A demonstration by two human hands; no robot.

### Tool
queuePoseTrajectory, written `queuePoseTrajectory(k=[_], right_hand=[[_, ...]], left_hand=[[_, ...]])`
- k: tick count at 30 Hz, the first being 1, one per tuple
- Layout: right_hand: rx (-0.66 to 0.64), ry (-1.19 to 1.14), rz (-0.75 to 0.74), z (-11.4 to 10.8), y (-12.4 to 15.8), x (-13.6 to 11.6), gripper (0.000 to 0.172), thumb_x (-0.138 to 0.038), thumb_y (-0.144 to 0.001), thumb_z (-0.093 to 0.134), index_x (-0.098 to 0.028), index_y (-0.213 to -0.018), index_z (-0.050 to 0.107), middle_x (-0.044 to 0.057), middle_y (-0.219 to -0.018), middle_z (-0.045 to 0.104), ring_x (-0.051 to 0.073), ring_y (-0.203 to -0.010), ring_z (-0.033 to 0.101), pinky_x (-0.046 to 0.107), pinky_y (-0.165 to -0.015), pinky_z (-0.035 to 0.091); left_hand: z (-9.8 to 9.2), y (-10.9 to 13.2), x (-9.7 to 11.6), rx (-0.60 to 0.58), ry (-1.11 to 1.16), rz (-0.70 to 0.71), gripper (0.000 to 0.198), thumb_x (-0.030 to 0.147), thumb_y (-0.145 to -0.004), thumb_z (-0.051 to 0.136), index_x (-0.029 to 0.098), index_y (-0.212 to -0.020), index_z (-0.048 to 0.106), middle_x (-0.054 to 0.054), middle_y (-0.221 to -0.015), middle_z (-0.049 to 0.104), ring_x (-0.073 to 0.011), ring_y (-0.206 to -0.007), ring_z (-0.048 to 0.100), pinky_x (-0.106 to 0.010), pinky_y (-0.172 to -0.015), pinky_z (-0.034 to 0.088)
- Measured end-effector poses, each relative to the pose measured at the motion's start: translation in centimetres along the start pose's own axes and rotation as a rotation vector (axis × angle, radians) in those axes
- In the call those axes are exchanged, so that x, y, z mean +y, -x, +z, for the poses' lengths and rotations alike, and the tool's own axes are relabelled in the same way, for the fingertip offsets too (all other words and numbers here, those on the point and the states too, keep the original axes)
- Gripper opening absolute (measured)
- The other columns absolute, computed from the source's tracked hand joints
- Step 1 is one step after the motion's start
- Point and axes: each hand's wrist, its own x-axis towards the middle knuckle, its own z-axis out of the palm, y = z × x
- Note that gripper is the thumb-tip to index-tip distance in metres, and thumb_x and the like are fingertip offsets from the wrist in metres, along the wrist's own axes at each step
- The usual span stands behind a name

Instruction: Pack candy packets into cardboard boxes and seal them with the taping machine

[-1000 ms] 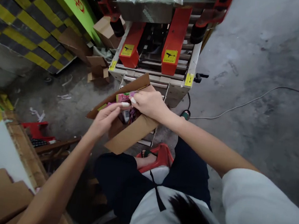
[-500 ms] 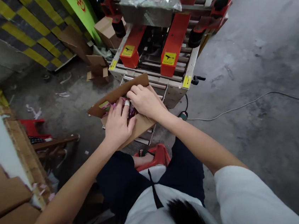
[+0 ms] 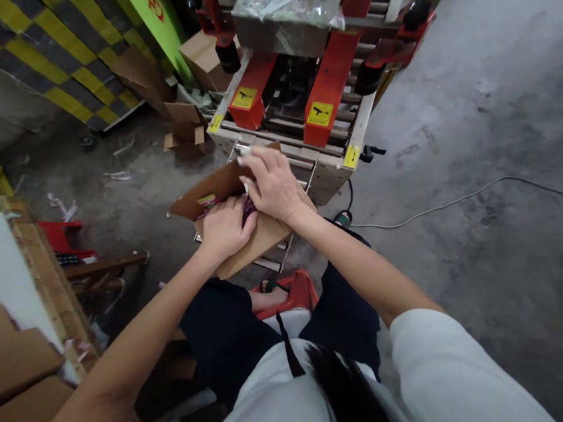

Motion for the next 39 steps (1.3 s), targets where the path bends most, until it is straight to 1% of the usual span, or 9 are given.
queuePoseTrajectory(k=[4,8,13,16,18,23,27,34,39], right_hand=[[0.097,-0.048,-0.019,-0.1,0.6,-0.2,0.046,-0.040,-0.106,0.036,-0.019,-0.144,0.053,0.013,-0.147,0.052,0.033,-0.135,0.039,0.052,-0.116,0.025],[0.087,-0.021,-0.054,-0.3,3.8,0.4,0.040,-0.040,-0.107,0.036,-0.019,-0.120,0.066,0.012,-0.120,0.065,0.030,-0.119,0.047,0.048,-0.107,0.029],[0.017,0.029,-0.143,-0.2,7.0,2.0,0.034,-0.037,-0.103,0.045,-0.015,-0.106,0.071,0.013,-0.101,0.068,0.028,-0.099,0.051,0.044,-0.096,0.035],[-0.030,0.009,-0.215,-0.3,6.5,2.5,0.030,-0.035,-0.099,0.050,-0.015,-0.105,0.072,0.013,-0.102,0.068,0.029,-0.102,0.053,0.046,-0.098,0.039],[-0.020,-0.002,-0.221,-0.2,6.2,2.4,0.029,-0.035,-0.097,0.053,-0.016,-0.110,0.072,0.013,-0.111,0.069,0.030,-0.111,0.054,0.050,-0.108,0.038],[0.329,-0.054,0.335,2.1,7.9,1.2,0.054,-0.036,-0.097,0.051,-0.021,-0.149,0.051,0.015,-0.157,0.047,0.036,-0.148,0.035,0.065,-0.124,0.020],[0.305,-0.263,0.669,4.1,8.1,1.1,0.066,-0.034,-0.100,0.039,-0.017,-0.163,0.028,0.022,-0.161,0.040,0.037,-0.151,0.037,0.063,-0.116,0.038],[0.054,-0.259,0.613,2.5,3.5,3.4,0.066,-0.026,-0.099,0.041,-0.016,-0.163,0.031,0.023,-0.159,0.042,0.040,-0.142,0.050,0.063,-0.113,0.045],[0.091,-0.176,0.434,1.3,8.6,-0.5,0.072,-0.030,-0.099,0.042,-0.014,-0.166,0.021,0.020,-0.172,0.019,0.038,-0.161,0.018,0.064,-0.124,0.029]], left_hand=[[0.3,0.8,-0.4,0.236,0.180,-0.018,0.067,0.051,-0.093,0.057,0.011,-0.146,0.047,-0.025,-0.143,0.054,-0.0391,-0.131,0.057,-0.052,-0.112,0.042],[0.0,2.4,0.4,0.468,0.156,-0.054,0.075,0.063,-0.087,0.065,0.012,-0.140,0.051,-0.027,-0.152,0.049,-0.0410,-0.148,0.040,-0.062,-0.127,0.014],[-2.8,3.5,0.9,0.278,0.247,0.007,0.052,0.055,-0.101,0.042,0.016,-0.124,0.068,-0.017,-0.136,0.067,-0.0303,-0.133,0.060,-0.046,-0.119,0.040],[-4.1,1.2,-1.7,0.237,0.289,-0.079,0.051,0.048,-0.102,0.038,0.017,-0.131,0.067,-0.015,-0.146,0.062,-0.0280,-0.140,0.054,-0.043,-0.121,0.039],[-4.2,-0.5,-3.5,0.033,0.316,-0.140,0.059,0.048,-0.099,0.042,0.015,-0.145,0.058,-0.015,-0.155,0.055,-0.0290,-0.147,0.048,-0.043,-0.124,0.035],[-3.3,0.3,-3.6,-0.375,0.300,-0.274,0.068,0.053,-0.098,0.043,0.024,-0.160,0.041,-0.009,-0.154,0.057,-0.0338,-0.141,0.056,-0.045,-0.118,0.042],[-1.4,4.1,-0.4,-0.268,0.352,-0.258,0.078,0.053,-0.097,0.048,0.019,-0.164,0.029,-0.017,-0.149,0.059,-0.0360,-0.134,0.060,-0.048,-0.111,0.048],[0.8,4.6,4.1,-0.033,0.388,-0.242,0.083,0.053,-0.093,0.062,0.014,-0.162,0.035,-0.026,-0.170,0.016,-0.0431,-0.159,0.022,-0.058,-0.125,0.030],[0.1,5.1,5.4,-0.067,0.388,-0.311,0.072,0.052,-0.097,0.056,0.024,-0.162,0.039,-0.022,-0.173,0.006,-0.0474,-0.159,0.015,-0.066,-0.121,0.031]])
